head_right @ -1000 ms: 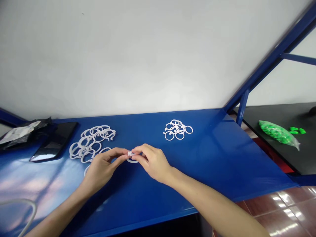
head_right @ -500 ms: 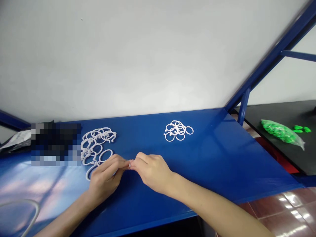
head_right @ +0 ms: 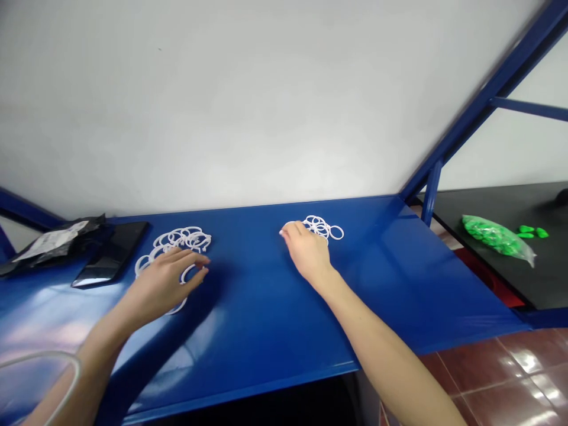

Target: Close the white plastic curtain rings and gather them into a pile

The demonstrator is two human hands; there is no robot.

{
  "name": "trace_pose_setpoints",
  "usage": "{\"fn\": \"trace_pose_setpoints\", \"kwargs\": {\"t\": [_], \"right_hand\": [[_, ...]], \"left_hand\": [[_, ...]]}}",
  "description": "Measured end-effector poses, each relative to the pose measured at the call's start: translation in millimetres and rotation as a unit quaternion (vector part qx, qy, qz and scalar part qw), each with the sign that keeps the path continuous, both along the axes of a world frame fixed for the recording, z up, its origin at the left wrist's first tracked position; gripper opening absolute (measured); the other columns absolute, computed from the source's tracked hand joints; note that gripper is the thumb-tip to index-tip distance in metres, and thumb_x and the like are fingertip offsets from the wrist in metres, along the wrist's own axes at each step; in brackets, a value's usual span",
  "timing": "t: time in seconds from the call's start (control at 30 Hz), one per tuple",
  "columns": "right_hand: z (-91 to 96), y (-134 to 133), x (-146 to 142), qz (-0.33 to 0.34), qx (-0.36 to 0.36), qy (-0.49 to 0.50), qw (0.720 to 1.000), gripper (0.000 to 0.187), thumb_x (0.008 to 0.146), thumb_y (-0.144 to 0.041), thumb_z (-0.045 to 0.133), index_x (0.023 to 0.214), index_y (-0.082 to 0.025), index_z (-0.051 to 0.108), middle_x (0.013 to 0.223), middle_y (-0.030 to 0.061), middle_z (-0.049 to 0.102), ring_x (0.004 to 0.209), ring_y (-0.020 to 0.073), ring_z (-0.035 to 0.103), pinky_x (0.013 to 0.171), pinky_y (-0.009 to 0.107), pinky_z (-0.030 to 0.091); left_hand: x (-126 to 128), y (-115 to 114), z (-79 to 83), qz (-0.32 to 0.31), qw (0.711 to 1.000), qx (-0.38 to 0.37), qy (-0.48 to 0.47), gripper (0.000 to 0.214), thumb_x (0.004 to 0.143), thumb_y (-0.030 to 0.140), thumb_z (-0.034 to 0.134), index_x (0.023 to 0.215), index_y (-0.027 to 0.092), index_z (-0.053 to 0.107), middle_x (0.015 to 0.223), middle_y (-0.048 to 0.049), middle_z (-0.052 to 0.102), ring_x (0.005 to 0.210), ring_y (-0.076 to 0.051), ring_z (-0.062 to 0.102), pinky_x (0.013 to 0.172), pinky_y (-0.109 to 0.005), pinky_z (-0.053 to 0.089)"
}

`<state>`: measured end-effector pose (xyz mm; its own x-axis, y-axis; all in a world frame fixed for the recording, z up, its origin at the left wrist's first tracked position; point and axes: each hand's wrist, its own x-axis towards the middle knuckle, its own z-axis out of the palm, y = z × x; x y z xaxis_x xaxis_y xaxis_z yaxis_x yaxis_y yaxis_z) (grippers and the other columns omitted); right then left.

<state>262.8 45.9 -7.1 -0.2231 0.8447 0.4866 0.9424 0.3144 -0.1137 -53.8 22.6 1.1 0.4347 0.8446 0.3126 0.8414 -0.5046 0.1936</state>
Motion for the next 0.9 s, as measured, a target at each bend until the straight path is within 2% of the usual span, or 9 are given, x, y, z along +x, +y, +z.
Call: {"fn": "trace_pose_setpoints", "kwargs": {"t": [0.1, 0.17, 0.23, 0.3, 0.4, 0.57, 0.73, 0.83, 0.9], "right_hand": [[2.6, 6.5, 9.7, -0.072, -0.04, -0.013, 0.997, 0.019, 0.105, -0.028, 0.054, 0.108, -0.018, 0.07, 0.104, 0.0083, 0.076, 0.08, 0.0213, 0.072, 0.055, 0.027, 0.041], [3.2, 5.7, 9.7, -0.085, -0.045, -0.005, 0.995, 0.021, 0.104, -0.03, 0.055, 0.112, -0.017, 0.07, 0.107, 0.0107, 0.076, 0.081, 0.0231, 0.072, 0.055, 0.029, 0.043], [3.5, 1.9, 5.9, -0.077, -0.035, 0.01, 0.996, 0.024, 0.104, -0.032, 0.054, 0.113, -0.017, 0.07, 0.11, 0.0125, 0.075, 0.081, 0.024, 0.072, 0.056, 0.03, 0.046], [3.4, -4.7, -0.9, -0.038, -0.029, 0.028, 0.998, 0.025, 0.105, -0.032, 0.052, 0.114, -0.017, 0.07, 0.11, 0.0126, 0.074, 0.082, 0.0241, 0.073, 0.058, 0.031, 0.049], [1.2, -19.1, -15.8, 0.087, -0.05, 0.051, 0.994, 0.026, 0.106, -0.033, 0.051, 0.117, -0.018, 0.069, 0.113, 0.011, 0.073, 0.083, 0.022, 0.073, 0.062, 0.031, 0.054], [-7.0, -40.1, -42.1, 0.274, -0.123, 0.049, 0.953, 0.025, 0.102, -0.029, 0.06, 0.124, -0.02, 0.064, 0.135, 0.0096, 0.067, 0.1, 0.0221, 0.074, 0.081, 0.035, 0.061], [-12.5, -40.8, -47.0, 0.315, -0.146, 0.057, 0.936, 0.023, 0.099, -0.023, 0.064, 0.121, -0.021, 0.063, 0.137, 0.008, 0.067, 0.116, 0.0243, 0.07, 0.099, 0.042, 0.058], [-12.5, -40.1, -45.8, 0.317, -0.144, 0.097, 0.932, 0.021, 0.099, -0.023, 0.064, 0.12, -0.022, 0.063, 0.135, 0.0068, 0.069, 0.117, 0.023, 0.07, 0.097, 0.039, 0.058], [-11.4, -41.2, -46.3, 0.312, -0.145, 0.143, 0.928, 0.018, 0.1, -0.024, 0.063, 0.118, -0.023, 0.063, 0.133, 0.0054, 0.07, 0.111, 0.0208, 0.072, 0.089, 0.034, 0.06]], "left_hand": [[-20.9, 1.6, 0.2, 0.015, 0.997, -0.059, 0.037, 0.032, 0.079, 0.056, 0.075, 0.086, 0.025, 0.07, 0.089, -0.0039, 0.074, 0.087, -0.028, 0.066, 0.077, -0.039, 0.048], [-25.8, 0.1, -0.8, 0.004, 0.996, -0.074, 0.039, 0.029, 0.075, 0.051, 0.08, 0.085, 0.026, 0.069, 0.087, -0.0027, 0.074, 0.086, -0.029, 0.065, 0.075, -0.038, 0.047], [-23.9, -1.8, -1.6, -0.023, 0.996, -0.083, 0.028, 0.016, 0.079, 0.04, 0.076, 0.087, 0.027, 0.07, 0.086, -0.0013, 0.074, 0.086, -0.027, 0.065, 0.075, -0.037, 0.046], [-16.6, -3.5, -1.6, -0.049, 0.995, -0.086, 0.013, 0.005, 0.086, 0.032, 0.068, 0.088, 0.028, 0.071, 0.086, -0.0006, 0.074, 0.084, -0.025, 0.065, 0.077, -0.036, 0.045], [0.9, -6.6, -0.7, -0.081, 0.993, -0.088, -0.01, 0.016, 0.096, 0.027, 0.056, 0.091, 0.027, 0.071, 0.087, -0.0013, 0.073, 0.083, -0.022, 0.063, 0.078, -0.034, 0.045], [27.8, -14.5, -3.3, -0.132, 0.985, -0.109, -0.03, 0.016, 0.099, 0.022, 0.053, 0.095, 0.024, 0.068, 0.091, -0.0021, 0.069, 0.083, -0.021, 0.059, 0.076, -0.033, 0.045], [35.2, -17.0, -12.0, -0.131, 0.988, -0.068, -0.04, 0.013, 0.099, 0.023, 0.055, 0.09, 0.022, 0.064, 0.084, -0.0017, 0.067, 0.078, -0.02, 0.057, 0.071, -0.032, 0.045], [37.1, -18.7, -11.9, -0.143, 0.985, -0.046, -0.079, 0.017, 0.102, 0.023, 0.05, 0.094, 0.023, 0.065, 0.085, -0.0013, 0.069, 0.078, -0.019, 0.059, 0.073, -0.031, 0.048], [38.9, -21.2, -9.1, -0.132, 0.98, -0.067, -0.131, 0.014, 0.102, 0.025, 0.052, 0.097, 0.023, 0.065, 0.087, -0.0004, 0.07, 0.078, -0.016, 0.063, 0.072, -0.028, 0.051]]}}
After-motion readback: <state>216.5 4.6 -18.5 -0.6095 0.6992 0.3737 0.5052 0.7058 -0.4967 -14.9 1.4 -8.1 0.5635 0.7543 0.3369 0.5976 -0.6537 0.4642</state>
